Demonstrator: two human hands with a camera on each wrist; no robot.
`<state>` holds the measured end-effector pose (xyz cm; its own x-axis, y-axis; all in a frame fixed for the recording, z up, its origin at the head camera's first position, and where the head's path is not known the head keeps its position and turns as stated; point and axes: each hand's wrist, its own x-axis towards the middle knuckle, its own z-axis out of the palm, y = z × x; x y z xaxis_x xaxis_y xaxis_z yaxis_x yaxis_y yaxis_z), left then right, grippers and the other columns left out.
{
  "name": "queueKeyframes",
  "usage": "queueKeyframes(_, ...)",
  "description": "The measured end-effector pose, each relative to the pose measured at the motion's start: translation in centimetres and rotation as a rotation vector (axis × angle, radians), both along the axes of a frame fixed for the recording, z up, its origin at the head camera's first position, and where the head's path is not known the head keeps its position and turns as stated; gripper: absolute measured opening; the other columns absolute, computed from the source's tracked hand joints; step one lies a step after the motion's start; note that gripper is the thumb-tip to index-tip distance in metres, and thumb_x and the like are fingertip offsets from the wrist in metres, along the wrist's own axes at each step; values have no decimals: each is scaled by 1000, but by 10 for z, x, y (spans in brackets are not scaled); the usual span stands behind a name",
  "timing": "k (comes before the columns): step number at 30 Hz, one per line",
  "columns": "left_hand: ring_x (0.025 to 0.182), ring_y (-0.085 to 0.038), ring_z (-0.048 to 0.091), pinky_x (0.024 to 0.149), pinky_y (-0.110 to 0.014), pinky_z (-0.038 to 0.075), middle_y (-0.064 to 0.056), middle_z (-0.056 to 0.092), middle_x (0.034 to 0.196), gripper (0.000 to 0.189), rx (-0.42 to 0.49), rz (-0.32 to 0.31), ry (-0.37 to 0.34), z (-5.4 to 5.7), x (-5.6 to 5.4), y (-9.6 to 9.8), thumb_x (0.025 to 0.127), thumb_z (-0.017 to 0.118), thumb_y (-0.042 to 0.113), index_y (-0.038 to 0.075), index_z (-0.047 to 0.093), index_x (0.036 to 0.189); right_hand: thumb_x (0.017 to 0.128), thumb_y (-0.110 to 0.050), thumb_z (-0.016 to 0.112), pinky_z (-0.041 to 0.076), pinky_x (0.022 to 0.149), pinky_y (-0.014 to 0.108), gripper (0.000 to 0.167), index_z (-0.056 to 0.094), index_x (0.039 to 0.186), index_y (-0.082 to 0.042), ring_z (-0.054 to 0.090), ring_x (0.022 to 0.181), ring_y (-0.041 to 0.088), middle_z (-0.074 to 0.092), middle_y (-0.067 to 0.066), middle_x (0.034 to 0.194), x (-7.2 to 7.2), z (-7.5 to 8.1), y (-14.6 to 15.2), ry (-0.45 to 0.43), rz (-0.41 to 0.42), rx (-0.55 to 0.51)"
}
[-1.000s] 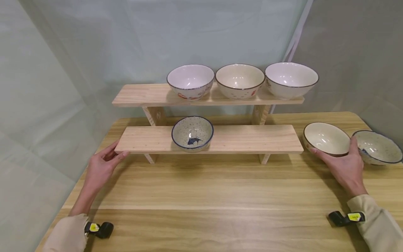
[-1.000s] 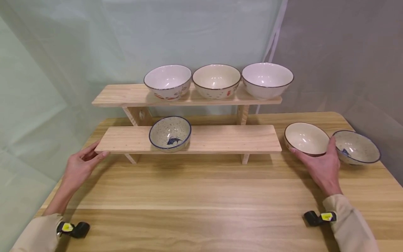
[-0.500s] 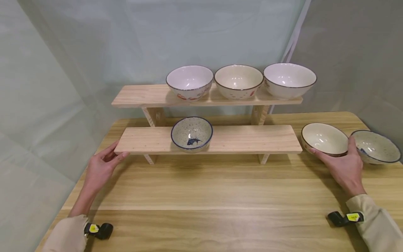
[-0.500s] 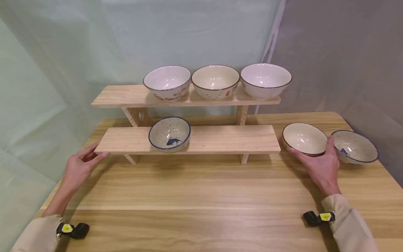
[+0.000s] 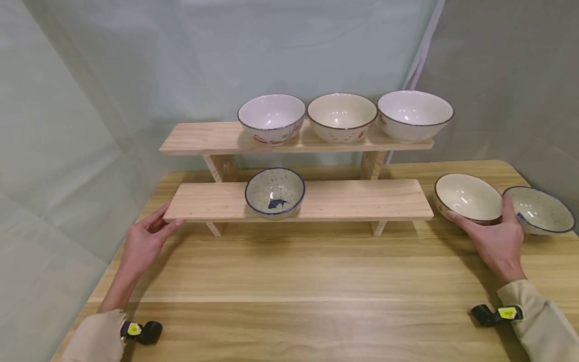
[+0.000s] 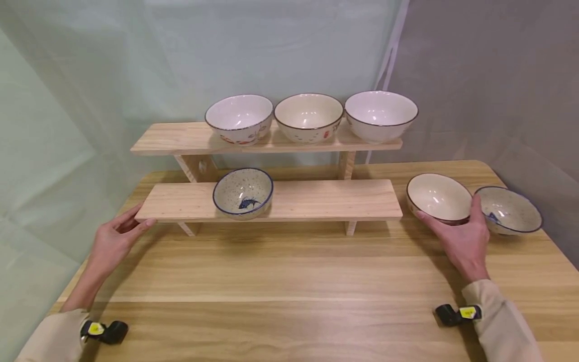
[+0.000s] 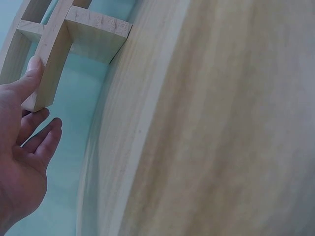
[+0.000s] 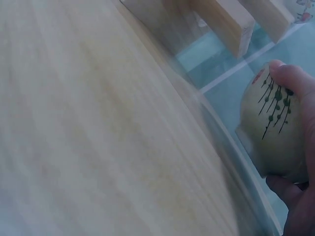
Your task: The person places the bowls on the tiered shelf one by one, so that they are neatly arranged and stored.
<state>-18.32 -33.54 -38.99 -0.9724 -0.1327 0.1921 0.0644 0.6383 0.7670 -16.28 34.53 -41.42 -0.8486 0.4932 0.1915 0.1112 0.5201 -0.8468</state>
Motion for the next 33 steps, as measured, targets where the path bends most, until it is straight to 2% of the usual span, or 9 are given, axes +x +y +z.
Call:
queueKeyframes(4,117,-8,59,78,-4,45,-30,54,143,70,0,5,1,-1,0,0,102,69,36,0,43,156,84,-26,86,18,121,29,114,11,168,-15,27,149,27,21,16,168,1,2,-1,29,-14,-23)
queueKeyframes(7,119,-11,60,79,-4,45,-30,54,144,70,-2,5,-2,-1,-1,-1,102,69,37,0,42,156,83,-22,87,21,119,25,110,16,168,-15,32,145,19,27,16,167,2,4,-2,44,-26,-46)
queueKeyframes(10,124,-21,59,79,-4,44,-30,53,145,71,-3,4,-6,-1,-1,-1,102,68,37,0,41,156,84,-20,86,22,118,23,110,16,167,-16,33,143,16,27,14,167,4,6,-3,46,-29,-60)
queueKeyframes(13,125,-25,58,79,-4,44,-30,52,145,71,-2,5,-10,-1,0,-1,102,68,37,0,41,157,84,-20,86,20,119,24,111,12,167,-16,29,146,17,20,12,170,5,7,-4,47,-25,-61)
queueKeyframes(17,126,-26,58,79,-4,44,-30,52,145,71,1,5,-9,-1,0,-1,102,69,37,0,41,156,83,-19,87,21,119,24,111,14,167,-16,30,146,18,22,12,169,6,8,-5,60,-31,-54)
queueKeyframes(25,121,-11,59,78,-5,45,-31,53,144,71,12,1,0,-1,-1,-2,101,69,36,1,42,156,83,-13,85,27,115,20,111,13,167,-15,34,144,17,21,11,170,10,11,-9,93,-15,-90)
queueKeyframes(33,122,-18,60,78,-4,43,-29,54,143,70,-18,14,1,-2,-1,-2,101,70,37,2,43,156,81,-8,85,31,111,17,109,18,167,-16,38,142,16,24,9,169,15,14,-11,133,-18,-116)
